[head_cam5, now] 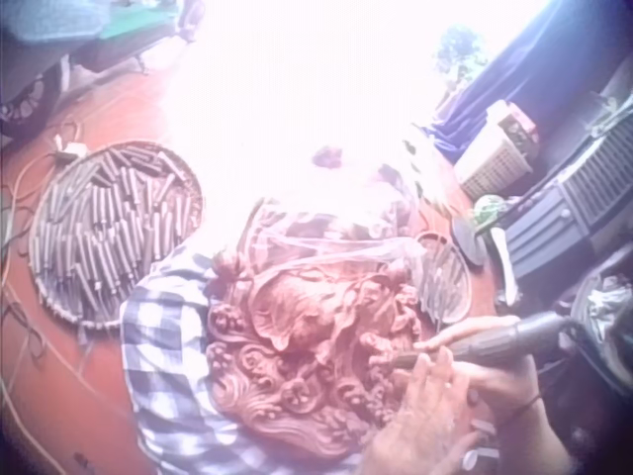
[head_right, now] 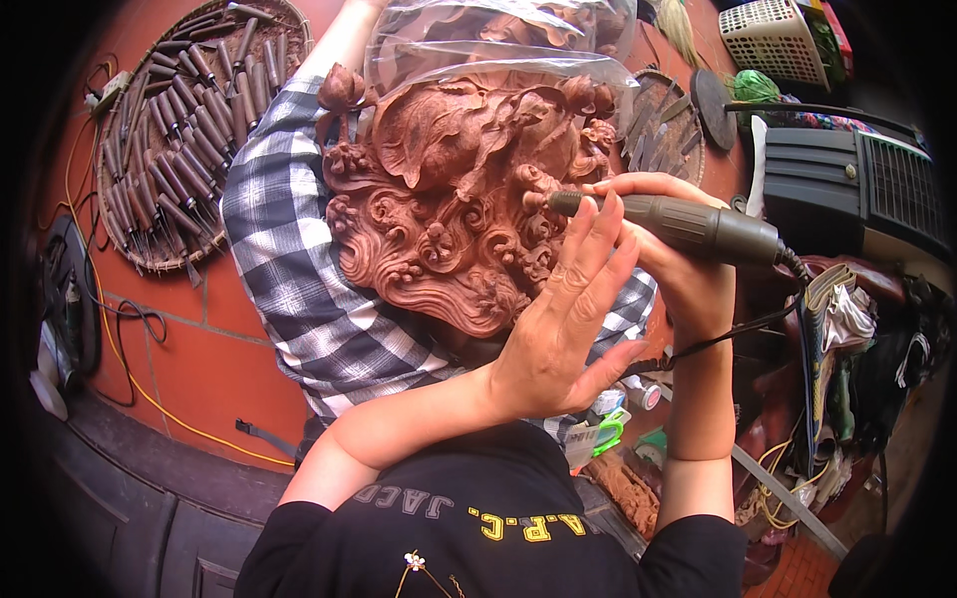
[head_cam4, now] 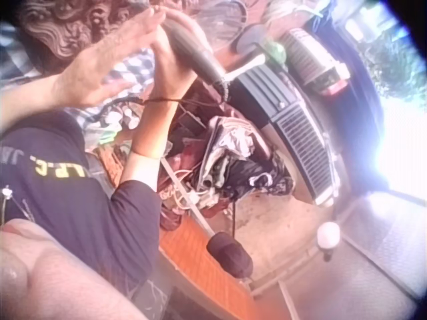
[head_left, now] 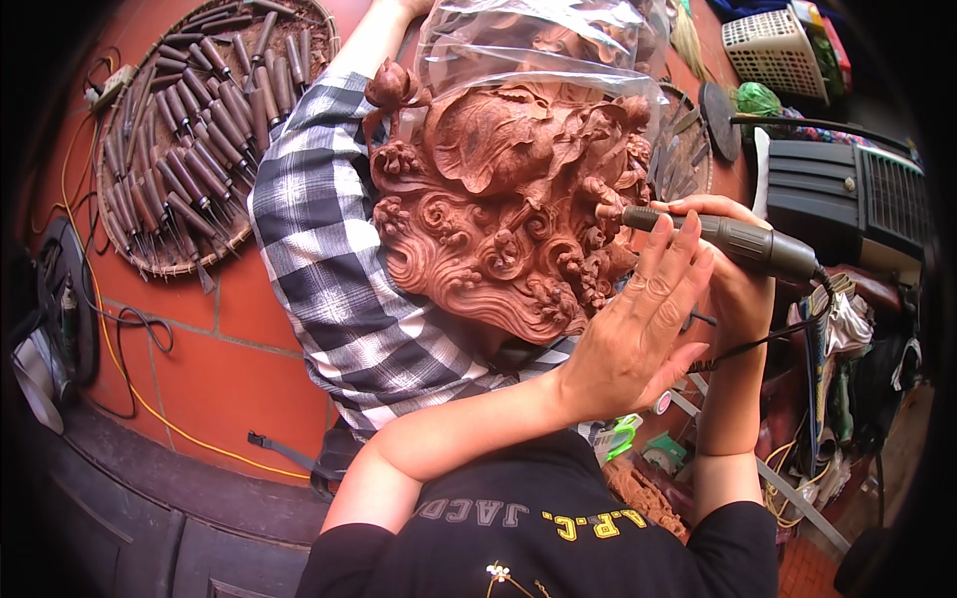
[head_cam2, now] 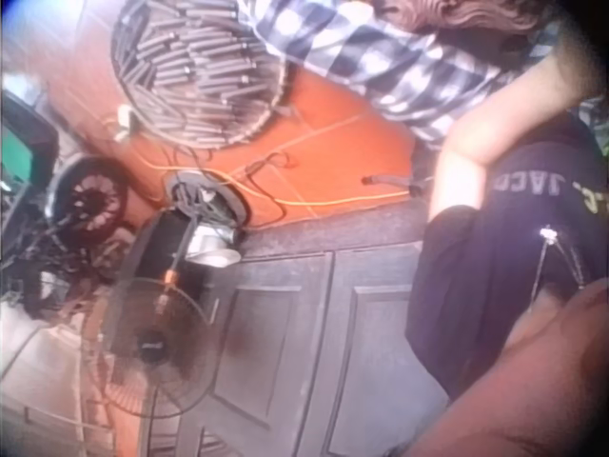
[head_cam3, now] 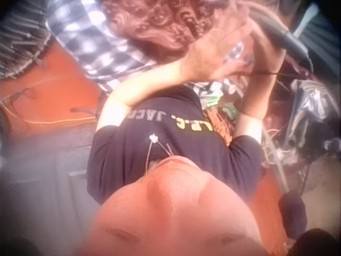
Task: The person uses a rotary carving tool to refine details on a large, ornate wooden sculpture. They hold the tool with both hands and carefully work on the intricate patterns of the wood.
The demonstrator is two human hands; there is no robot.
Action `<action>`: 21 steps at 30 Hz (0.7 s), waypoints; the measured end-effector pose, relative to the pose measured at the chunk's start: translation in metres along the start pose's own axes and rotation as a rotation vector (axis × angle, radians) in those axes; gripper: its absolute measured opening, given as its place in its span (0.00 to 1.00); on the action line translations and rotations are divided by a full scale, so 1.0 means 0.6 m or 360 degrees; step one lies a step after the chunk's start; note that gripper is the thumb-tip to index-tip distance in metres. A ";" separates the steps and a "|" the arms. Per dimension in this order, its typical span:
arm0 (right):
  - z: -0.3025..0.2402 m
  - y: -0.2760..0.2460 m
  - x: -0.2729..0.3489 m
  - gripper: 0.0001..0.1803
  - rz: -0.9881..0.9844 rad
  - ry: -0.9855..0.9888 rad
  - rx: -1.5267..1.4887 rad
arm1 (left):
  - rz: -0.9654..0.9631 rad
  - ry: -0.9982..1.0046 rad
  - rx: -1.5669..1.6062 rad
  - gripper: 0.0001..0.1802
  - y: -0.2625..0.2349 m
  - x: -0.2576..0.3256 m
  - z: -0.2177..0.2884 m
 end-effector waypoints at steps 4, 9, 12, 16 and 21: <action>-0.012 -0.005 -0.005 0.15 -0.0055 0.0047 0.0189 | 0.0038 0.0014 0.0030 0.47 0.004 0.001 0.000; -0.057 0.012 -0.047 0.15 -0.0357 -0.0012 0.0644 | 0.0166 0.0054 0.0005 0.49 -0.003 -0.013 -0.011; -0.051 -0.004 -0.081 0.17 -0.0421 0.0142 0.0478 | 0.0189 0.0037 0.0033 0.50 -0.004 -0.029 -0.015; -0.035 -0.015 -0.111 0.16 -0.0415 0.0329 0.0458 | 0.0203 -0.0023 0.0029 0.52 -0.007 -0.036 -0.021; -0.038 0.006 -0.116 0.16 -0.0398 0.0300 0.0345 | 0.0226 -0.0029 0.0008 0.52 -0.019 -0.046 -0.026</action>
Point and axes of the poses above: each hand's wrist, its own x-axis away from the middle knuckle, its own y-axis out of the palm, z = x × y, the point moved 2 cm from there along -x, towards the middle knuckle, and after that the axes turned 6 degrees about -x, right-handed, at the moved point
